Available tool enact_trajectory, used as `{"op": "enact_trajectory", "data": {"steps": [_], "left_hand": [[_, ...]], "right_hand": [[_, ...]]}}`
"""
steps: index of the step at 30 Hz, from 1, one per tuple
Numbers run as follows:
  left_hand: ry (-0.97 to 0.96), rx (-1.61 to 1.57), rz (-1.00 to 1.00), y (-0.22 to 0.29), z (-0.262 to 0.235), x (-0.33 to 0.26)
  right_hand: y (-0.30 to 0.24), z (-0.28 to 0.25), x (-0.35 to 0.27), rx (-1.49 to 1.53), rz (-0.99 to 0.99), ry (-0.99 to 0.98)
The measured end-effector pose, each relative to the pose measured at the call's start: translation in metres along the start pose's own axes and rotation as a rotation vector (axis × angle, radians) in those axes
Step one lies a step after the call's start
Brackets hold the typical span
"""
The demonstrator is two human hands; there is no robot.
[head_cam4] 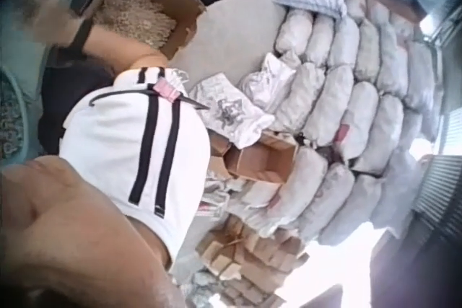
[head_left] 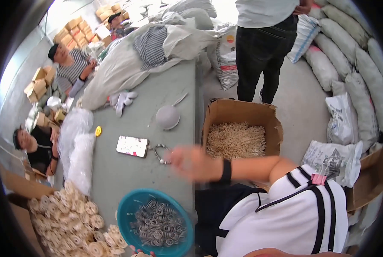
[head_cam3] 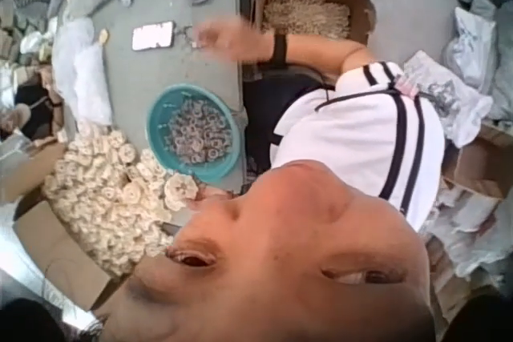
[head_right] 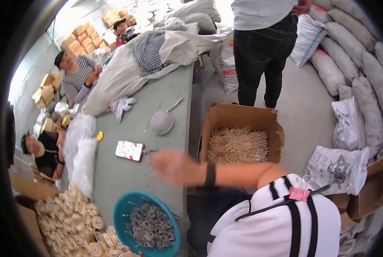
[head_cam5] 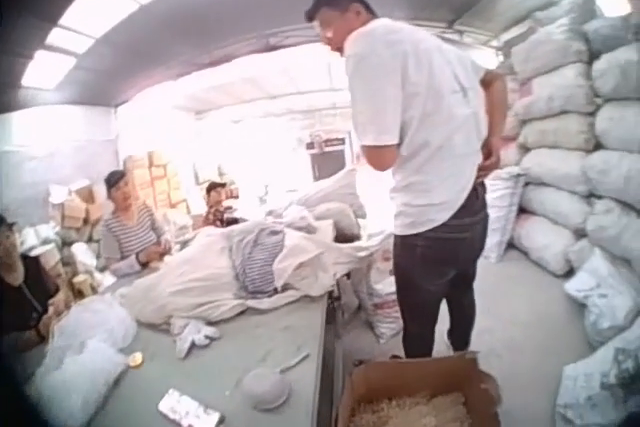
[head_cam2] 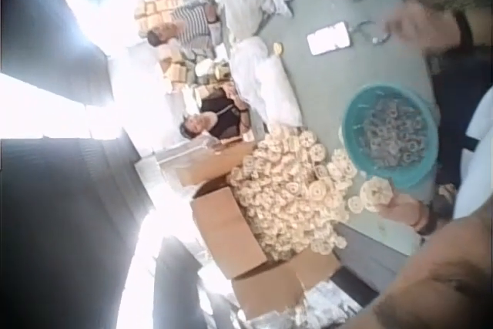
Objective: Assembling small white plastic wheel components and inserting metal spring parts by hand.
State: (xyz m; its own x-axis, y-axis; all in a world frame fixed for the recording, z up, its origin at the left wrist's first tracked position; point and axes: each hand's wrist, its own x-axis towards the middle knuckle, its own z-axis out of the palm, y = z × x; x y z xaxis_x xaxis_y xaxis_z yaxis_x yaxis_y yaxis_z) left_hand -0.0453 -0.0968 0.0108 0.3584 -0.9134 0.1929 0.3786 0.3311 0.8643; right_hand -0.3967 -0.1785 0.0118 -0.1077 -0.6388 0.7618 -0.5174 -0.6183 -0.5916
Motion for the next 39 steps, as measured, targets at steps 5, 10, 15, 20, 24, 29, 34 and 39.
{"op": "enact_trajectory", "data": {"steps": [5,10,15,20,24,29,34,39], "left_hand": [[-0.174,-0.019,0.011,-0.022,0.061,0.024],[-0.328,-0.054,0.028,-0.038,0.130,0.046],[-0.427,-0.062,0.087,-0.041,0.186,0.053],[-0.555,-0.037,0.067,-0.047,0.239,0.045],[-0.622,0.022,0.088,-0.033,0.260,0.049],[-0.645,0.076,0.079,-0.032,0.274,0.042],[-0.627,0.112,0.056,-0.037,0.273,0.042],[-0.605,0.136,0.002,-0.044,0.267,0.040]], "right_hand": [[0.117,-0.218,0.063,-0.260,0.190,0.958],[0.142,-0.426,0.135,-0.987,0.292,1.457],[0.133,-0.479,0.168,-0.870,0.656,1.425],[0.077,-0.436,0.305,-0.254,-0.124,1.489],[0.060,-0.395,0.313,-0.131,-0.184,1.370],[0.077,-0.406,0.289,-0.404,-0.206,1.123],[0.093,-0.406,0.262,-0.664,-0.283,0.969],[0.067,-0.396,0.246,-0.074,-0.474,1.139]]}}
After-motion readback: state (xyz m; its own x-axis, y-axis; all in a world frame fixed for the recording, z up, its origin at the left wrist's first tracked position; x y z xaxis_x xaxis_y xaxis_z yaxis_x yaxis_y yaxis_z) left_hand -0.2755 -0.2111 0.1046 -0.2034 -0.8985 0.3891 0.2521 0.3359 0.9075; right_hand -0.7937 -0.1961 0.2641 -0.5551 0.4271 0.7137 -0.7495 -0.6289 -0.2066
